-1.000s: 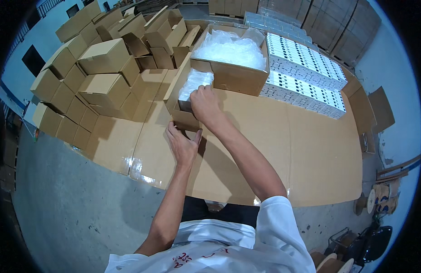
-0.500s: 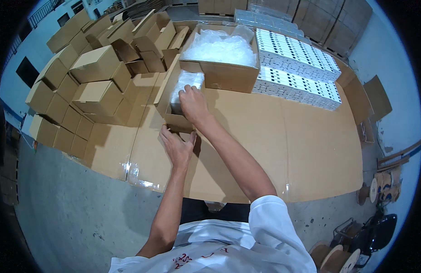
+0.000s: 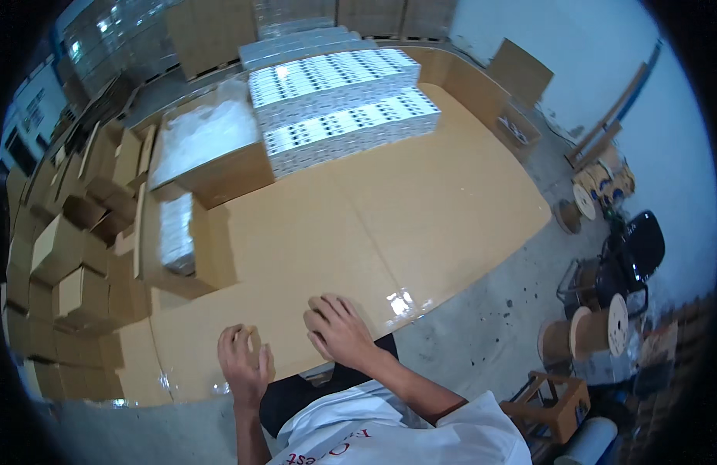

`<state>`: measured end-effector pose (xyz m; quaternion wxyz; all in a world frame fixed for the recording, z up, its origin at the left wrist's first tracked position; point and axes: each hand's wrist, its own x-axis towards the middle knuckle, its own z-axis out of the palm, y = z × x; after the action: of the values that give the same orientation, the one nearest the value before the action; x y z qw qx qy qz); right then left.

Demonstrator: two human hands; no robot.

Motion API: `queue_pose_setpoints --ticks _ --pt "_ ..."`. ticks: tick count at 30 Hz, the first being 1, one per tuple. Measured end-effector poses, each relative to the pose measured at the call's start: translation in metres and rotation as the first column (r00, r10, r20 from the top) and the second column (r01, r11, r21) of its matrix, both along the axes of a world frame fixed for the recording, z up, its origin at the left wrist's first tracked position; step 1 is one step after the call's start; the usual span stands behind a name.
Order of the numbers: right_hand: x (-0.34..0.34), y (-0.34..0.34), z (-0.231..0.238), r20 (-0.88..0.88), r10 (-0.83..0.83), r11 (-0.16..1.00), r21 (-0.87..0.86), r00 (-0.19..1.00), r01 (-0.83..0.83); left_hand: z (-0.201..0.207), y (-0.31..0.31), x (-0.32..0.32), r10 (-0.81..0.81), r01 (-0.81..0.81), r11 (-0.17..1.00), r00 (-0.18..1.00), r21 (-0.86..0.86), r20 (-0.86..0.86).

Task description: Packing small product boxes into larger cardboard shipping boxes on a warehouse table.

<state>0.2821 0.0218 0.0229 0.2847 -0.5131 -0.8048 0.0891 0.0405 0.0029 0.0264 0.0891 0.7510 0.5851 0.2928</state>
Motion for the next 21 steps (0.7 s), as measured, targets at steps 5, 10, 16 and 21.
queue_pose_setpoints --ticks 5,10,16,21 --pt "0.061 0.018 -0.001 -0.019 0.033 0.999 -0.026 0.999 -0.034 0.002 0.032 0.052 -0.029 0.029 0.999 1.0 -0.038 -0.001" --pt "0.177 0.125 0.01 -0.221 -0.067 0.993 0.081 0.973 0.087 0.001 0.045 0.089 0.035 -0.027 0.988 0.998 0.155 -0.046" --pt "0.4 0.39 0.099 -0.093 -0.434 0.803 0.411 0.896 0.431 0.002 0.075 0.124 0.025 -0.025 1.0 1.0 -0.017 -0.001" --pt "0.489 0.547 0.105 -0.006 -0.563 0.769 0.362 0.826 0.527 0.011 0.113 0.148 -0.072 0.07 0.988 0.997 0.138 0.012"
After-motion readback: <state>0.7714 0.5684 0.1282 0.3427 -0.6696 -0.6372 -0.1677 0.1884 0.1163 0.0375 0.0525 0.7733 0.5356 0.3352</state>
